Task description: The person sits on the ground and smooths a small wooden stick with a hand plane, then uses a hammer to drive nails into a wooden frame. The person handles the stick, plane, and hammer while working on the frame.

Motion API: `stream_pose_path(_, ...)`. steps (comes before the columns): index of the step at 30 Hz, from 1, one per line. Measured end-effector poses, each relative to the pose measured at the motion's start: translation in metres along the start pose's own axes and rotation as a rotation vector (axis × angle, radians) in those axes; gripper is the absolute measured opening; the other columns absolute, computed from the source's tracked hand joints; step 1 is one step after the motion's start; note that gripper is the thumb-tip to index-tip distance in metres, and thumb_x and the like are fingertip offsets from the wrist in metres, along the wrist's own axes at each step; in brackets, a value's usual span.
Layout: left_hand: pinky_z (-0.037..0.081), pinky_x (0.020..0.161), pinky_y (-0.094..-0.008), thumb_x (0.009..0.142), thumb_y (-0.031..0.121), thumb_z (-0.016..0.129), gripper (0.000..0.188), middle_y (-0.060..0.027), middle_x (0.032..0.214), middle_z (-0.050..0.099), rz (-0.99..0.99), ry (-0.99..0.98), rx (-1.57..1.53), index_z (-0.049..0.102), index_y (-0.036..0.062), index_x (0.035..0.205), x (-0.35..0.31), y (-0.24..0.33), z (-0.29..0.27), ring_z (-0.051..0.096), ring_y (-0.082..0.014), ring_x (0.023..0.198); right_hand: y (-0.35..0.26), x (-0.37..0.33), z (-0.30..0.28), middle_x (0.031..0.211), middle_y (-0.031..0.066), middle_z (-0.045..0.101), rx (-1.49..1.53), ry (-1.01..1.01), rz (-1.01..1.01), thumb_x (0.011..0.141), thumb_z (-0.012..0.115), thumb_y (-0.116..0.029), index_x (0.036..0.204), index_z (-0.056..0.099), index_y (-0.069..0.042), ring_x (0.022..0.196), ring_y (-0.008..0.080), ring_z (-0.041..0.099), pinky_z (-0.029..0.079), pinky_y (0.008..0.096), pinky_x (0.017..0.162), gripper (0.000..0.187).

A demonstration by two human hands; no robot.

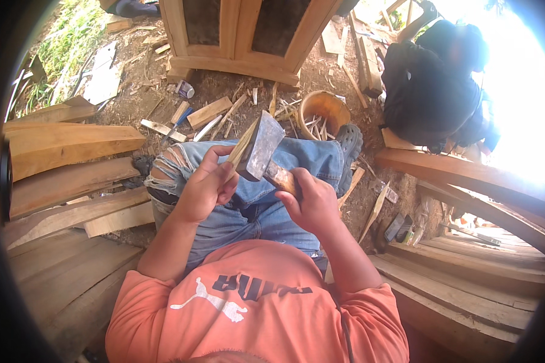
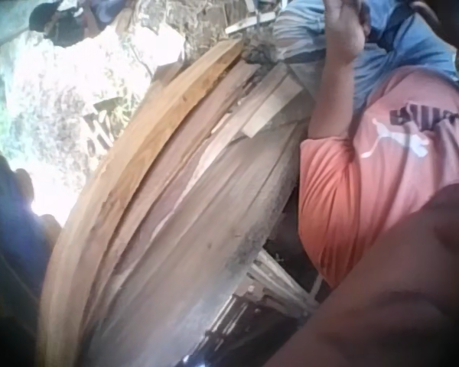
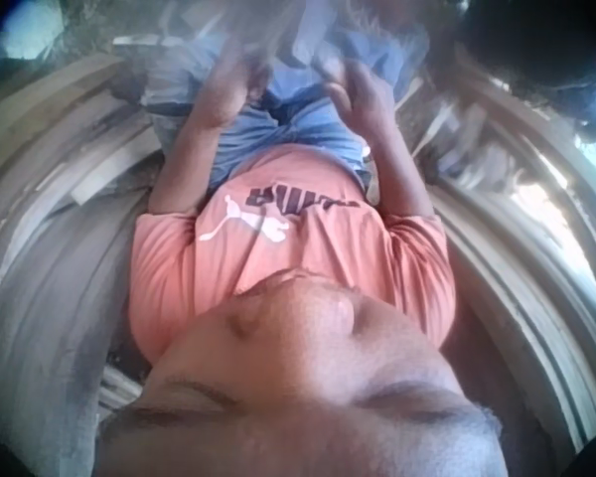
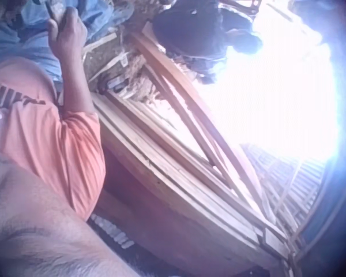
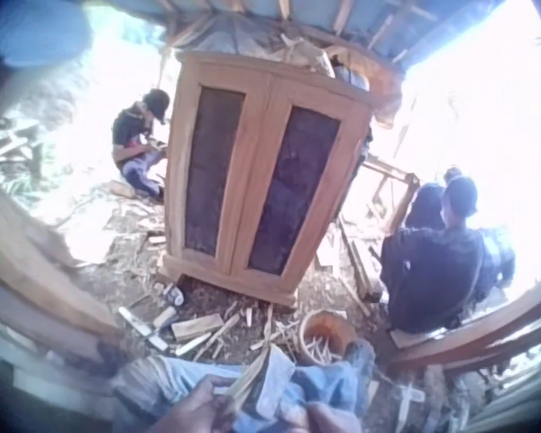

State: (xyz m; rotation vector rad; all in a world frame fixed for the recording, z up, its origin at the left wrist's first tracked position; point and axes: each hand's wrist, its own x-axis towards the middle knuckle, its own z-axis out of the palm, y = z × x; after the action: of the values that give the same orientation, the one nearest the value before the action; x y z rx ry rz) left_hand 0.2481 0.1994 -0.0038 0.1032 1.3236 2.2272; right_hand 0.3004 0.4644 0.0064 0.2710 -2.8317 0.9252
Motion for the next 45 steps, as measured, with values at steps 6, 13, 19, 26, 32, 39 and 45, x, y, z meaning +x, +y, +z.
stream_pose_path(6,0.034,0.055,-0.0215,0.119,0.028,0.049,0.036,0.0042,0.081,0.054,-0.036,0.065,-0.01,0.048,0.0104,0.15,-0.008,0.012,0.001,0.044,-0.0027,0.062,-0.012,0.002,-0.006,0.087,0.0137,0.07,-0.048,-0.099,-0.148,0.091,0.084,-0.049,0.114,0.065,-0.006,0.078,0.0389,0.072,0.056,0.0483,0.068,0.052)
stream_pose_path(13,0.036,0.056,-0.0199,0.121,0.026,0.049,0.036,0.0036,0.08,0.051,0.048,0.097,-0.052,0.046,0.0071,0.151,-0.004,-0.002,0.002,0.042,-0.0033,0.064,-0.025,-0.001,-0.009,0.085,0.0146,0.068,-0.068,-0.147,-0.178,0.092,0.083,-0.046,0.111,0.063,-0.006,0.078,0.0413,0.072,0.054,0.0496,0.067,0.048)
stream_pose_path(19,0.038,0.057,-0.0208,0.121,0.029,0.049,0.037,-0.0006,0.087,0.062,0.029,0.149,-0.1,0.045,0.006,0.149,-0.005,0.002,0.012,0.048,-0.0022,0.067,-0.029,-0.003,-0.008,0.082,0.0149,0.067,-0.04,-0.161,-0.182,0.094,0.082,-0.045,0.106,0.061,-0.005,0.077,0.042,0.071,0.054,0.0495,0.066,0.046)
stream_pose_path(26,0.044,0.062,-0.0223,0.121,0.031,0.05,0.038,-0.0005,0.091,0.064,0.117,0.057,0.015,0.046,0.0055,0.148,-0.001,-0.007,-0.002,0.054,-0.0035,0.073,-0.029,0.006,-0.005,0.08,0.0142,0.067,-0.045,-0.172,-0.146,0.094,0.082,-0.05,0.105,0.061,-0.007,0.074,0.0417,0.07,0.053,0.0503,0.064,0.049)
stream_pose_path(32,0.047,0.072,-0.021,0.12,0.027,0.051,0.033,0.0016,0.095,0.062,0.058,0.006,0.013,0.048,0.0056,0.145,-0.016,-0.003,-0.013,0.056,-0.0022,0.08,-0.027,0.018,-0.006,0.081,0.0135,0.068,-0.067,-0.15,-0.038,0.093,0.08,-0.055,0.108,0.063,-0.008,0.075,0.0412,0.071,0.054,0.0513,0.066,0.052)
stream_pose_path(39,0.049,0.079,-0.0209,0.118,0.02,0.053,0.022,0.0025,0.107,0.062,0.235,0.089,0.042,0.054,0.0074,0.136,-0.014,0.0,-0.008,0.057,-0.001,0.091,-0.044,0.019,-0.009,0.081,0.0129,0.067,-0.006,-0.286,-0.181,0.094,0.081,-0.052,0.107,0.062,-0.009,0.076,0.0407,0.071,0.054,0.0508,0.067,0.048)
stream_pose_path(45,0.048,0.081,-0.0207,0.119,0.017,0.051,0.025,0.0036,0.113,0.063,0.211,0.078,-0.059,0.053,0.0094,0.142,-0.02,0.007,-0.002,0.057,-0.0011,0.094,-0.05,0.018,-0.008,0.081,0.0143,0.068,-0.061,-0.215,-0.193,0.094,0.08,-0.055,0.107,0.06,-0.008,0.075,0.0419,0.07,0.054,0.0507,0.066,0.053)
